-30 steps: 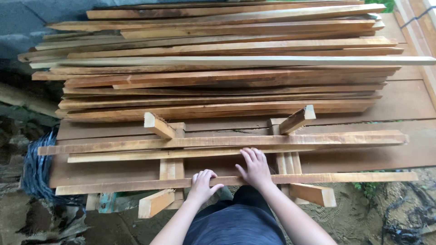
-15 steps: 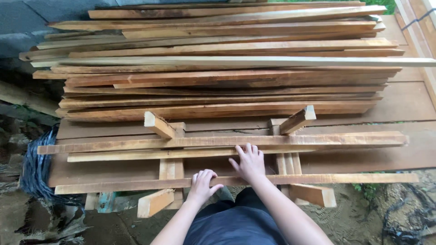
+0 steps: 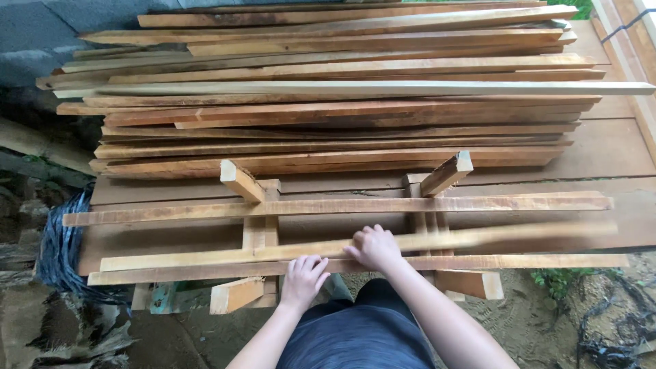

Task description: The person handles long wooden planks in an outdoor setting, moving them from a large pile onto a wooden rack. They arrange the planks in a stack, occasionally using black straps to secure bundles of wood.

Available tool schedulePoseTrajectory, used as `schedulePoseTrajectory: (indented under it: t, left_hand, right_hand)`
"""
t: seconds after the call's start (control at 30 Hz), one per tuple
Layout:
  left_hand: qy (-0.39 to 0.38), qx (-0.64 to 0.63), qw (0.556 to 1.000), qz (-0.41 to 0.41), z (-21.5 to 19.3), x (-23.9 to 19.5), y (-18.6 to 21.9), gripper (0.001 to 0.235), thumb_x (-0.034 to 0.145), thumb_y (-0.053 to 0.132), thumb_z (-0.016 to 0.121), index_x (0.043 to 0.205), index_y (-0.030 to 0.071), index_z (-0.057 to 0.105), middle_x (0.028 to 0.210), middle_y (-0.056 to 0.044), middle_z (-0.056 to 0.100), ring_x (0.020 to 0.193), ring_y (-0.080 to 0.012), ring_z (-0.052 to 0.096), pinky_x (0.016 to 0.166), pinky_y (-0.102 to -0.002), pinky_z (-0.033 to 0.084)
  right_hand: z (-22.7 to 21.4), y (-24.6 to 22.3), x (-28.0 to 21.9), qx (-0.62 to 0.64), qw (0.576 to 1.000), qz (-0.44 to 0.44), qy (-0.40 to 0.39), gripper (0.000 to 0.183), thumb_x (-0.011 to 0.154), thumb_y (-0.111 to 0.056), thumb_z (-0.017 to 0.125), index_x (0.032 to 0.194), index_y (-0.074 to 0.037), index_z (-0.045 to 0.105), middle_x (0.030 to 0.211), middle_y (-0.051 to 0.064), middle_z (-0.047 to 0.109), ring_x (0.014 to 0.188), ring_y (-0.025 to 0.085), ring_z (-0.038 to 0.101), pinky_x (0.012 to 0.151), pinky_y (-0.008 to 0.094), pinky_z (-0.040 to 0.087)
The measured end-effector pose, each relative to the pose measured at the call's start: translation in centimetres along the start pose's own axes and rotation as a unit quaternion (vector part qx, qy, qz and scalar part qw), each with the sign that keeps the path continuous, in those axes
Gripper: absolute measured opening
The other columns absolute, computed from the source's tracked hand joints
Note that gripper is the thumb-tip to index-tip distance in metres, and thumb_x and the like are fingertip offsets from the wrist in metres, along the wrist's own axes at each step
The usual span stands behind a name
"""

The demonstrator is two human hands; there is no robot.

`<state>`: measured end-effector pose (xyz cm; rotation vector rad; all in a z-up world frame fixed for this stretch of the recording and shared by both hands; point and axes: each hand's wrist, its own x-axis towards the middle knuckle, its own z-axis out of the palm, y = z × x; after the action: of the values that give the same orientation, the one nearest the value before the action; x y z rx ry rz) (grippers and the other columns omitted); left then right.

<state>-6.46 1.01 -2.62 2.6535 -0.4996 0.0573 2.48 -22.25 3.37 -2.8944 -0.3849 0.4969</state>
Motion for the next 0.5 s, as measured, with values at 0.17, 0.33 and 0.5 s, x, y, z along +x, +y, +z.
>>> schedulePoseTrajectory:
  t: [0.17,0.33,0.5]
  left_hand:
    - [-0.015,0.074,0.996,0.040,-0.7,1.1,0.4,0.049,0.089,0.038,0.076,0.130,0.015,0.063,0.124,-0.004,0.059,0.121,-0.0239,0.052,0.105,-0.044,0.038]
    - [-0.095,0.122,0.987,-0.044,-2.7,3.2,1.1,0.090,0.075,0.046,0.082,0.146,0.008,0.041,0.149,-0.010,0.044,0.139,-0.0297,0.038,0.112,-0.048,0.031]
    - [-0.183,0.138,0.970,-0.082,-2.0,3.7,1.2,0.103,0.074,0.047,0.085,0.153,0.009,0.032,0.157,-0.009,0.034,0.145,-0.0311,0.030,0.119,-0.053,0.021]
  right_hand:
    - [2.4,1.5,-0.2,0.045,0.997,-0.012,-0.066,0.061,0.088,-0.069,0.060,0.119,-0.017,0.071,0.115,0.008,0.070,0.109,0.030,0.064,0.090,0.046,0.051]
    - [2.4,1.7,0.6,0.054,0.988,0.033,-0.141,0.068,0.089,-0.074,0.057,0.123,-0.016,0.069,0.111,0.013,0.074,0.106,0.032,0.068,0.092,0.046,0.052]
    - [-0.1,1.0,0.0,0.117,0.989,0.000,-0.088,0.059,0.079,-0.067,0.072,0.100,-0.012,0.067,0.093,0.013,0.075,0.090,0.035,0.072,0.080,0.047,0.057]
